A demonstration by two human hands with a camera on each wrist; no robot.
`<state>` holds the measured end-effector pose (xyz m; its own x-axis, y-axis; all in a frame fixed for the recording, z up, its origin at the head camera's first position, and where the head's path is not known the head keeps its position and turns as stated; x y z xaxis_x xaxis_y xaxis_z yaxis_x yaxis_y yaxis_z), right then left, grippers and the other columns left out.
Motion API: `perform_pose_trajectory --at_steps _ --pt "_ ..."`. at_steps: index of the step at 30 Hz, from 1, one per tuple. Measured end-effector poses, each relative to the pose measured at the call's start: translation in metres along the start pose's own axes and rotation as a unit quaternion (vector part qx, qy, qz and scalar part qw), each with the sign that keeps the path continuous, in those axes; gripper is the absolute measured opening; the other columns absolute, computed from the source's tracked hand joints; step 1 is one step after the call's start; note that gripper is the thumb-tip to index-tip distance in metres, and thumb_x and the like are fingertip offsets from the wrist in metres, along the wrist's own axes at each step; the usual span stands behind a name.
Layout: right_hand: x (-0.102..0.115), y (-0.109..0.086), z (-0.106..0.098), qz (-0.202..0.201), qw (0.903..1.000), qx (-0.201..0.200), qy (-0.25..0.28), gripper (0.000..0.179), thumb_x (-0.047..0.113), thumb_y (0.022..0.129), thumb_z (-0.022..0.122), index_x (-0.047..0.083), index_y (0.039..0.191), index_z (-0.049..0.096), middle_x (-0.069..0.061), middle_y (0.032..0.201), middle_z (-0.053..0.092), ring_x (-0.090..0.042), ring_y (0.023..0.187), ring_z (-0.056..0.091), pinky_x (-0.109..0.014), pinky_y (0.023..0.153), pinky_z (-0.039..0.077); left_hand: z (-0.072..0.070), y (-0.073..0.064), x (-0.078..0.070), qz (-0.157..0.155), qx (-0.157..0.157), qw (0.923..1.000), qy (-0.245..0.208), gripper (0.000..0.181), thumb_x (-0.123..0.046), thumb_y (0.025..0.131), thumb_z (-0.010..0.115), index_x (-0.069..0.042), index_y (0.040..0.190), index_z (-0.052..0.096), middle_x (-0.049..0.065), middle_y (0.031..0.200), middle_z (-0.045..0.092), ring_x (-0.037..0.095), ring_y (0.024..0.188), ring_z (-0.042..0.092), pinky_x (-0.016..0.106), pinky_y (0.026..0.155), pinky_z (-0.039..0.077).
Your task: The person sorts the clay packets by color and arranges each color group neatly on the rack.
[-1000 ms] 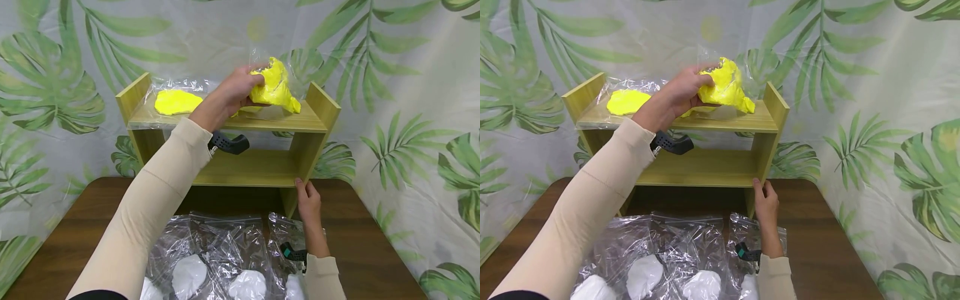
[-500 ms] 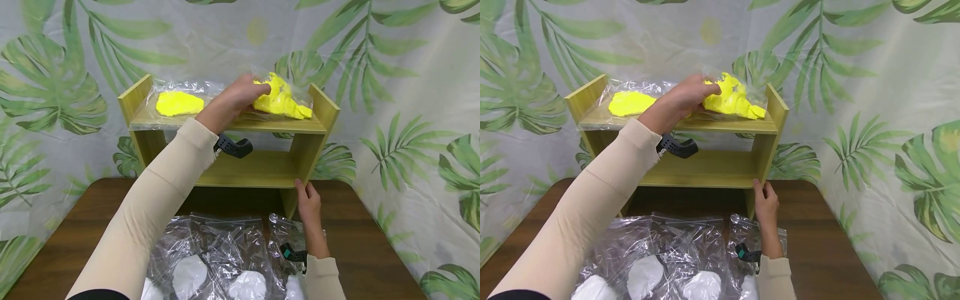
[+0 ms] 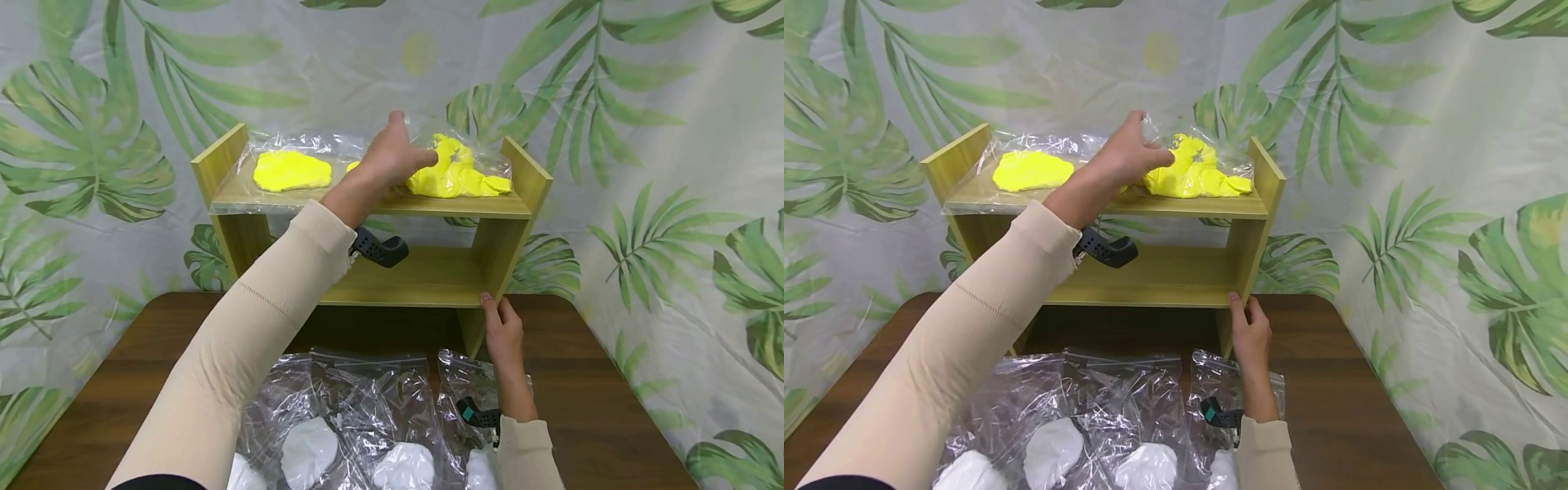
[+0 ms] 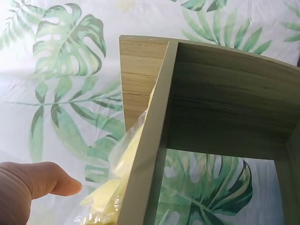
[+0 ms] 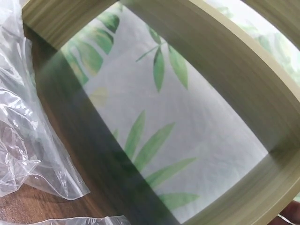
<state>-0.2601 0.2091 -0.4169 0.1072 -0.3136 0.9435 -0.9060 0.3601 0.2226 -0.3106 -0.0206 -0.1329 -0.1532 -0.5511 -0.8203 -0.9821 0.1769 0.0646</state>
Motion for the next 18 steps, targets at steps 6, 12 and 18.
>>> perform_pose_trajectory --at_steps 6,12,18 --pt "0.000 0.001 0.000 0.000 1.0000 -0.003 -0.007 0.051 0.058 0.093 0.049 0.012 0.110 0.062 -0.016 0.111 0.062 -0.025 0.095 0.052 -0.039 0.083 0.040 -0.008 0.001 0.002 -0.003 -0.011 0.9995 0.030 0.095 -0.033 0.091 0.061 -0.021 0.155 -0.008 -0.007 0.161 0.007 0.012 0.144 0.017 0.028 0.112 0.027" --pt "0.000 0.002 0.002 0.002 0.9999 -0.012 -0.008 0.050 0.059 0.092 0.051 0.012 0.106 0.062 -0.016 0.107 0.062 -0.024 0.091 0.051 -0.037 0.081 0.040 -0.014 -0.002 0.006 0.006 -0.018 0.9997 0.017 0.091 -0.034 0.091 0.062 -0.027 0.155 -0.001 -0.010 0.160 0.012 0.013 0.143 0.021 0.031 0.109 0.031" --pt "-0.001 0.001 0.001 0.008 1.0000 -0.004 -0.001 0.052 0.061 0.091 0.051 0.013 0.108 0.062 -0.015 0.108 0.061 -0.027 0.092 0.052 -0.038 0.080 0.039 -0.022 -0.009 0.008 0.021 -0.025 0.9987 0.040 0.081 -0.035 0.092 0.059 -0.028 0.155 0.009 -0.009 0.159 0.016 0.013 0.131 0.033 0.031 0.100 0.036"
Point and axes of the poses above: each hand's wrist, its own y-axis towards the middle knuckle, its own z-axis out of the palm, x = y × z, the point moved 1 cm from there along y, towards the middle knuckle
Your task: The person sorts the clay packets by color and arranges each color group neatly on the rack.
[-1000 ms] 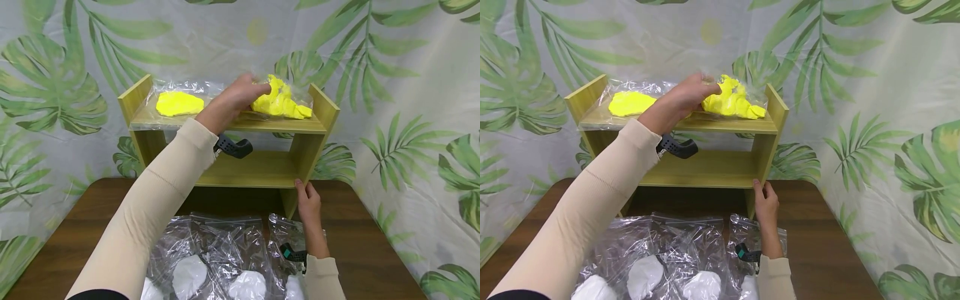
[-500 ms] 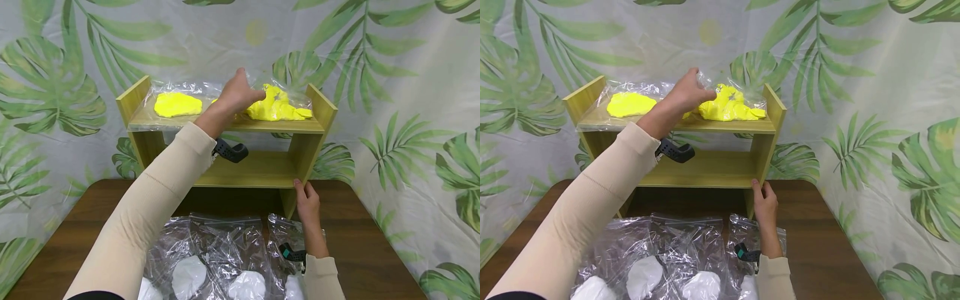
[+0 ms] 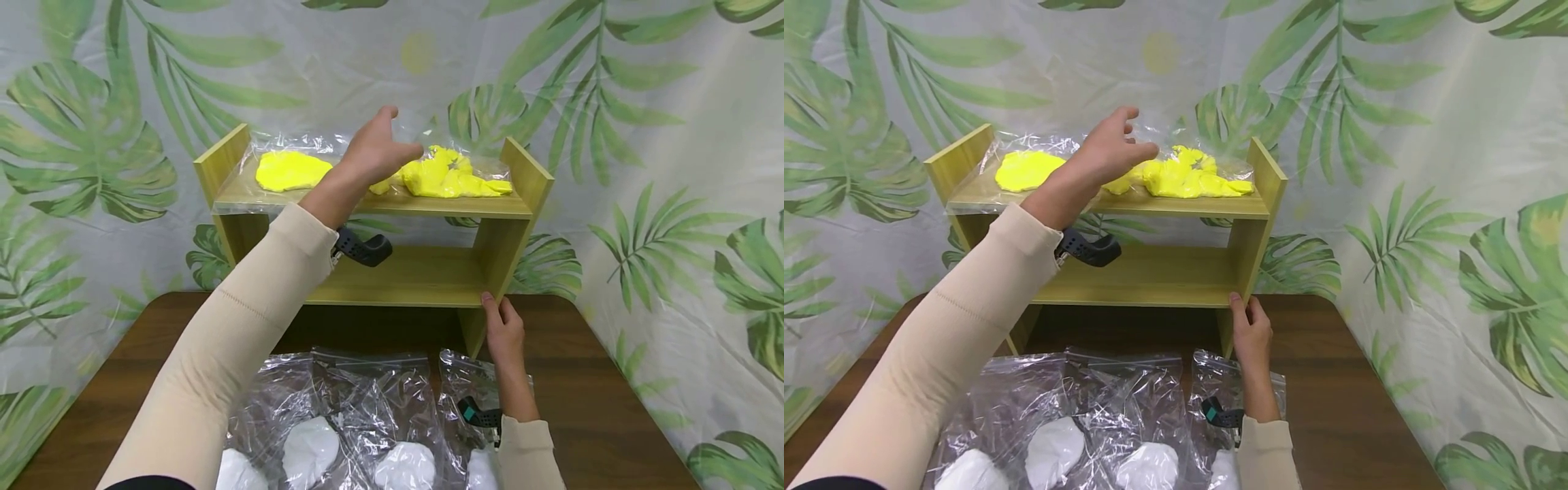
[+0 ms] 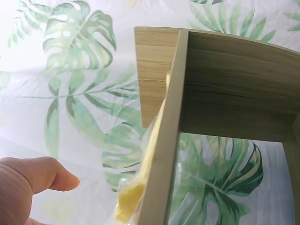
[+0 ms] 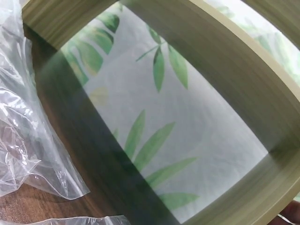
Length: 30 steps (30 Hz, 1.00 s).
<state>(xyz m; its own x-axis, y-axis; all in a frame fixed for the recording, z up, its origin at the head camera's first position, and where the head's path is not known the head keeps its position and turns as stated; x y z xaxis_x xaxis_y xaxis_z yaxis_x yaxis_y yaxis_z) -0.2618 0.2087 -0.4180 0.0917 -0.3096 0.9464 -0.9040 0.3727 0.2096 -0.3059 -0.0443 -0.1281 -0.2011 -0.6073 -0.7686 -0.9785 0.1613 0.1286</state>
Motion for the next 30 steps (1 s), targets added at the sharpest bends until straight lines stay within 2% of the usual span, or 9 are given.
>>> perform_pose_trajectory --at_steps 3,4,7,10,19,24,30 --pt "-0.001 0.000 -0.001 0.005 1.0000 0.003 0.004 0.052 0.062 0.091 0.051 0.014 0.109 0.061 -0.014 0.109 0.061 -0.026 0.092 0.051 -0.037 0.080 0.039 -0.004 -0.005 0.003 0.007 -0.003 1.0000 0.002 0.077 -0.033 0.092 0.056 -0.027 0.155 0.012 -0.008 0.158 0.020 0.015 0.120 0.037 0.031 0.092 0.036" --pt "-0.001 0.000 -0.001 0.005 1.0000 0.004 0.006 0.053 0.062 0.091 0.051 0.015 0.109 0.061 -0.014 0.109 0.061 -0.027 0.093 0.051 -0.037 0.080 0.039 -0.006 -0.006 0.004 0.010 -0.003 0.9999 -0.001 0.076 -0.032 0.092 0.055 -0.027 0.155 0.013 -0.007 0.158 0.021 0.014 0.122 0.037 0.031 0.092 0.037" --pt "-0.001 0.000 -0.002 0.006 0.9999 0.006 0.006 0.053 0.062 0.091 0.051 0.014 0.111 0.062 -0.015 0.111 0.061 -0.027 0.095 0.052 -0.038 0.081 0.039 -0.011 -0.013 0.007 0.021 -0.001 0.9996 -0.021 0.074 -0.031 0.092 0.054 -0.027 0.154 0.015 -0.005 0.157 0.022 0.010 0.131 0.036 0.029 0.096 0.038" --pt "0.000 0.000 -0.003 0.005 1.0000 0.004 0.006 0.053 0.061 0.092 0.051 0.013 0.113 0.062 -0.015 0.113 0.061 -0.027 0.097 0.053 -0.038 0.083 0.039 -0.015 -0.022 0.010 0.033 0.004 0.9983 -0.047 0.073 -0.031 0.092 0.055 -0.030 0.154 0.017 -0.004 0.157 0.022 0.009 0.140 0.029 0.031 0.103 0.037" --pt "0.000 0.001 -0.005 0.007 0.9999 0.005 0.011 0.054 0.062 0.090 0.051 0.016 0.115 0.062 -0.013 0.113 0.061 -0.029 0.100 0.054 -0.038 0.084 0.040 -0.021 -0.053 0.018 0.091 0.023 0.9919 -0.086 0.069 -0.034 0.094 0.058 -0.027 0.152 0.022 -0.001 0.153 0.031 0.014 0.138 0.035 0.034 0.107 0.036" --pt "0.000 0.001 -0.005 0.007 0.9999 0.005 0.008 0.053 0.063 0.090 0.051 0.016 0.113 0.062 -0.013 0.113 0.061 -0.027 0.098 0.052 -0.039 0.083 0.039 -0.025 -0.071 0.023 0.109 0.028 0.9877 -0.108 0.066 -0.033 0.094 0.060 -0.029 0.151 0.027 -0.002 0.149 0.037 0.012 0.134 0.039 0.033 0.105 0.039" --pt "0.000 0.001 -0.004 0.008 1.0000 0.003 0.005 0.054 0.063 0.090 0.051 0.016 0.113 0.062 -0.012 0.114 0.061 -0.026 0.099 0.052 -0.039 0.085 0.038 -0.030 -0.092 0.034 0.136 0.032 0.9818 -0.129 0.064 -0.030 0.094 0.060 -0.024 0.149 0.030 -0.001 0.145 0.041 0.014 0.131 0.043 0.034 0.104 0.040"
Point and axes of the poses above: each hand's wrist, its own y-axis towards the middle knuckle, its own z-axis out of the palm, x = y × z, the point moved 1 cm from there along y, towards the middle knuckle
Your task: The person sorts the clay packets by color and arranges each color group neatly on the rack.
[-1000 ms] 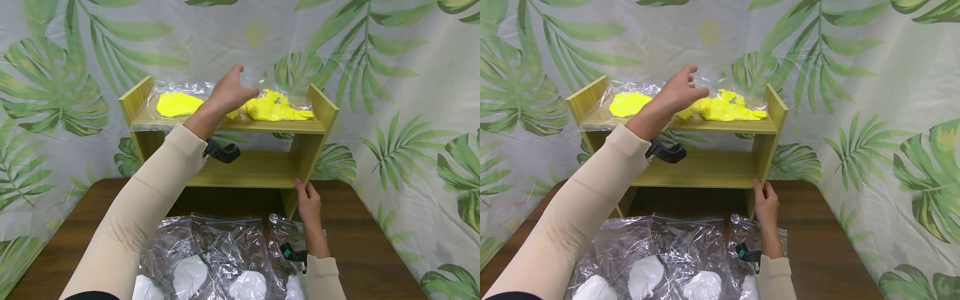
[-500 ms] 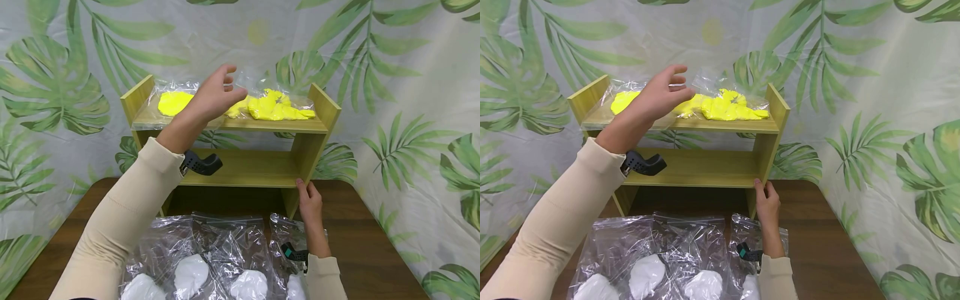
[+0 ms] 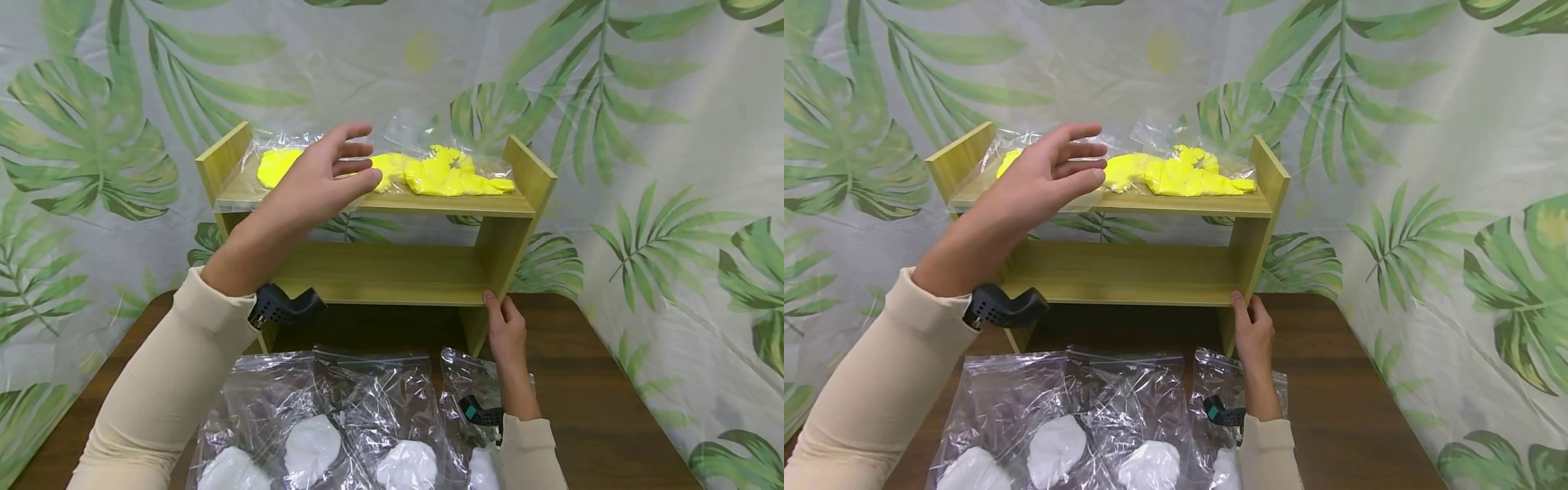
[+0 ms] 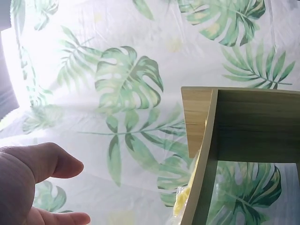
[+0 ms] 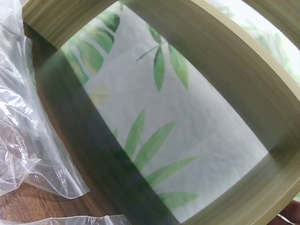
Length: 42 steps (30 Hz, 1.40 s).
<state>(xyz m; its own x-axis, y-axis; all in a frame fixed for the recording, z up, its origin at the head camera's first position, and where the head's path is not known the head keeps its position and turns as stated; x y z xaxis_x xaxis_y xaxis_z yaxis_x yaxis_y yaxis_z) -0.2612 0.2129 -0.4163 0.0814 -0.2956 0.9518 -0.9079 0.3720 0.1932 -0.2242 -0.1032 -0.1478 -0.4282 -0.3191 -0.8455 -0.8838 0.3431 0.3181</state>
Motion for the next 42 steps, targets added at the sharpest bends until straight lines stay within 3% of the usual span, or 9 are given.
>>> perform_pose_trajectory --at_steps 10,17,25,34,42 --pt "-0.001 0.000 0.002 -0.007 0.9999 -0.008 0.000 0.051 0.059 0.092 0.051 0.013 0.111 0.062 -0.018 0.108 0.061 -0.030 0.094 0.053 -0.036 0.079 0.040 -0.018 -0.043 0.010 0.026 -0.020 0.9990 -0.031 0.058 -0.023 0.095 0.058 -0.020 0.147 0.034 0.004 0.142 0.046 0.020 0.130 0.047 0.039 0.104 0.041" --pt "0.000 0.001 0.001 -0.009 0.9999 -0.003 0.010 0.053 0.061 0.091 0.051 0.013 0.112 0.062 -0.019 0.111 0.060 -0.035 0.098 0.053 -0.037 0.080 0.041 -0.021 -0.073 0.023 0.058 -0.015 0.9972 -0.043 0.055 -0.012 0.097 0.055 -0.010 0.147 0.033 0.011 0.141 0.047 0.024 0.129 0.048 0.024 0.098 0.045" --pt "-0.001 0.001 0.000 -0.009 0.9999 -0.004 0.005 0.053 0.060 0.092 0.051 0.014 0.118 0.062 -0.013 0.116 0.060 -0.029 0.100 0.052 -0.038 0.085 0.039 -0.015 -0.108 0.042 0.048 0.001 0.9985 -0.029 0.053 -0.015 0.099 0.053 -0.016 0.148 0.032 0.005 0.140 0.048 0.021 0.128 0.049 0.022 0.096 0.045" --pt "0.000 0.000 0.001 -0.007 0.9999 -0.004 0.007 0.053 0.060 0.092 0.051 0.015 0.116 0.062 -0.012 0.115 0.061 -0.029 0.099 0.052 -0.038 0.084 0.039 -0.013 -0.146 0.068 0.055 -0.005 0.9937 -0.098 0.050 -0.003 0.099 0.049 -0.009 0.146 0.033 0.016 0.138 0.049 0.023 0.122 0.054 0.028 0.096 0.047" --pt "0.001 0.000 0.000 0.003 0.9999 0.003 0.013 0.055 0.061 0.091 0.051 0.015 0.120 0.062 -0.012 0.117 0.060 -0.027 0.100 0.051 -0.037 0.085 0.038 -0.012 -0.183 0.104 0.029 -0.012 0.9921 -0.121 0.050 0.002 0.100 0.044 -0.005 0.147 0.030 0.015 0.136 0.052 0.023 0.117 0.058 0.030 0.092 0.050"
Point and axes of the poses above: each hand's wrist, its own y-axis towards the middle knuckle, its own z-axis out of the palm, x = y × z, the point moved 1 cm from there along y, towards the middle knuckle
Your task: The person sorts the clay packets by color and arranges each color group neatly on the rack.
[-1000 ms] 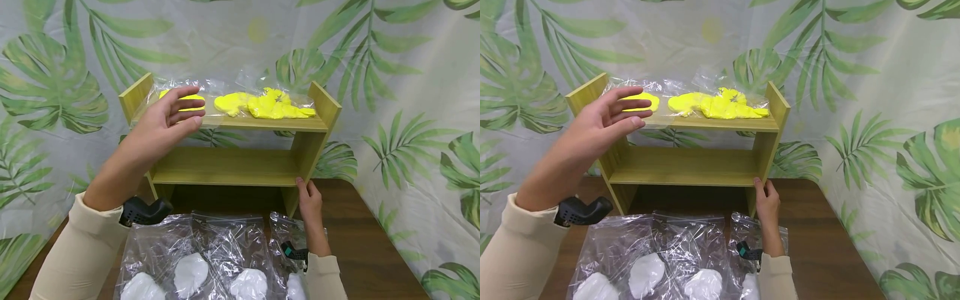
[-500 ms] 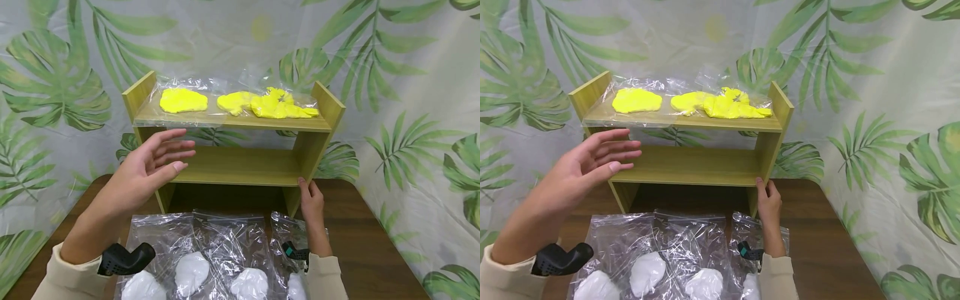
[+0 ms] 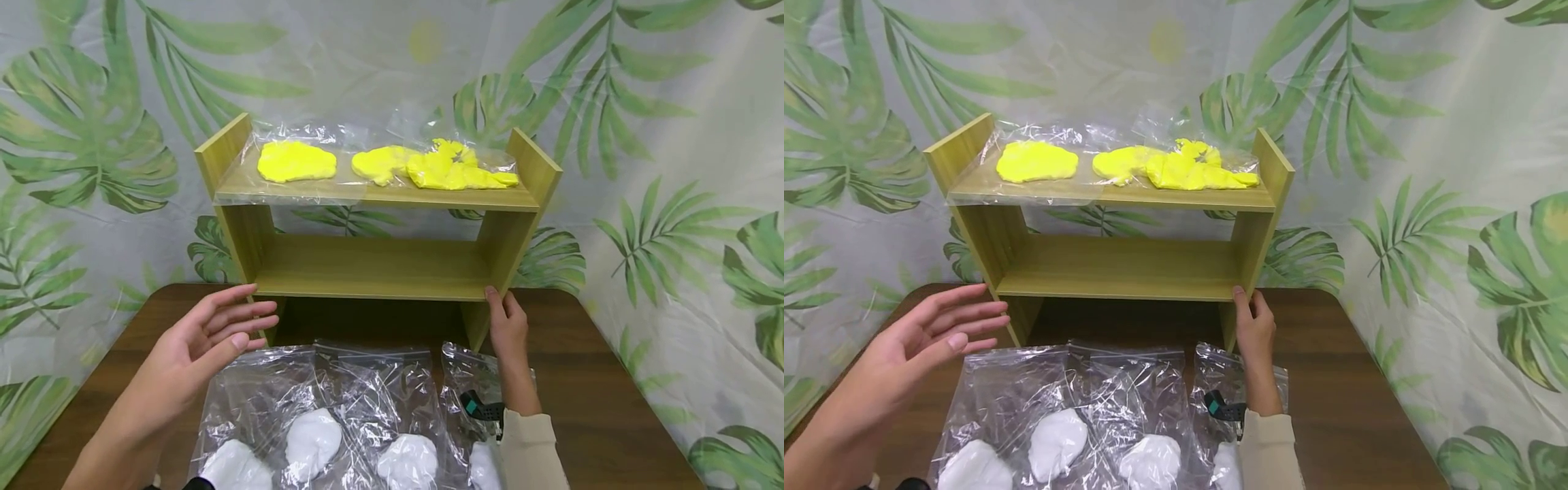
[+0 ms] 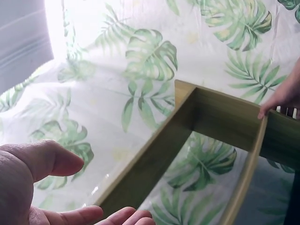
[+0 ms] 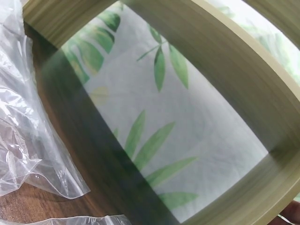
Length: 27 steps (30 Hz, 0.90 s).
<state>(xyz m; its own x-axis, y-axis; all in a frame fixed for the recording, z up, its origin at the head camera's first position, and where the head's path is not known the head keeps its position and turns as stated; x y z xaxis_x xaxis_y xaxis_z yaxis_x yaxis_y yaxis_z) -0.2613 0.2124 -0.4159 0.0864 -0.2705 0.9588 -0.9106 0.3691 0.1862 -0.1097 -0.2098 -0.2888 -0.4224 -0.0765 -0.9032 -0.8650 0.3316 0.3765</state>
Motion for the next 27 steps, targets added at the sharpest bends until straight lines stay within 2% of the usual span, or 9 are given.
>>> perform_pose_trajectory --at_steps 3,11,17,22,24,27 --pt "0.000 0.000 -0.001 0.000 1.0000 0.000 -0.002 0.056 0.062 0.091 0.051 0.016 0.120 0.062 -0.011 0.117 0.060 -0.023 0.096 0.049 -0.036 0.084 0.037 -0.001 -0.012 0.010 -0.003 -0.010 0.9999 -0.012 0.049 0.005 0.100 0.042 -0.004 0.146 0.031 0.014 0.136 0.053 0.023 0.118 0.058 0.029 0.092 0.050" --pt "-0.001 -0.001 0.000 -0.001 1.0000 0.004 0.001 0.055 0.062 0.091 0.050 0.014 0.117 0.060 -0.016 0.116 0.058 -0.029 0.099 0.049 -0.037 0.083 0.037 -0.003 -0.040 0.041 -0.019 -0.009 0.9987 -0.047 0.047 0.009 0.100 0.035 -0.001 0.146 0.031 0.011 0.135 0.056 0.022 0.119 0.057 0.031 0.090 0.051" --pt "0.001 0.000 0.002 -0.015 0.9998 -0.012 -0.009 0.050 0.058 0.093 0.050 0.011 0.110 0.062 -0.018 0.106 0.058 -0.026 0.089 0.049 -0.033 0.077 0.038 -0.004 -0.064 0.061 -0.057 -0.019 0.9966 -0.057 0.044 0.006 0.101 0.036 -0.002 0.144 0.033 0.006 0.132 0.058 0.019 0.117 0.059 0.032 0.088 0.052" --pt "0.002 0.000 0.001 -0.016 0.9998 -0.009 -0.006 0.052 0.057 0.093 0.050 0.012 0.114 0.062 -0.016 0.111 0.059 -0.022 0.091 0.048 -0.034 0.080 0.037 -0.006 -0.079 0.078 -0.073 -0.005 0.9913 -0.110 0.044 0.005 0.102 0.031 -0.007 0.145 0.033 0.003 0.135 0.056 0.017 0.121 0.056 0.031 0.091 0.051" --pt "0.002 -0.001 0.001 -0.012 0.9999 0.000 -0.005 0.054 0.058 0.093 0.050 0.012 0.118 0.061 -0.014 0.115 0.059 -0.022 0.094 0.047 -0.036 0.083 0.036 -0.006 -0.085 0.083 -0.083 -0.014 0.9896 -0.117 0.044 0.004 0.103 0.031 -0.009 0.145 0.035 0.002 0.134 0.057 0.016 0.120 0.057 0.030 0.090 0.051" --pt "0.002 -0.002 0.000 -0.008 0.9999 0.004 -0.007 0.055 0.059 0.093 0.049 0.012 0.120 0.061 -0.014 0.118 0.059 -0.022 0.096 0.047 -0.036 0.084 0.036 -0.006 -0.093 0.089 -0.115 -0.052 0.9874 -0.096 0.041 0.001 0.103 0.036 -0.011 0.141 0.039 -0.002 0.129 0.061 0.014 0.116 0.060 0.030 0.087 0.053"
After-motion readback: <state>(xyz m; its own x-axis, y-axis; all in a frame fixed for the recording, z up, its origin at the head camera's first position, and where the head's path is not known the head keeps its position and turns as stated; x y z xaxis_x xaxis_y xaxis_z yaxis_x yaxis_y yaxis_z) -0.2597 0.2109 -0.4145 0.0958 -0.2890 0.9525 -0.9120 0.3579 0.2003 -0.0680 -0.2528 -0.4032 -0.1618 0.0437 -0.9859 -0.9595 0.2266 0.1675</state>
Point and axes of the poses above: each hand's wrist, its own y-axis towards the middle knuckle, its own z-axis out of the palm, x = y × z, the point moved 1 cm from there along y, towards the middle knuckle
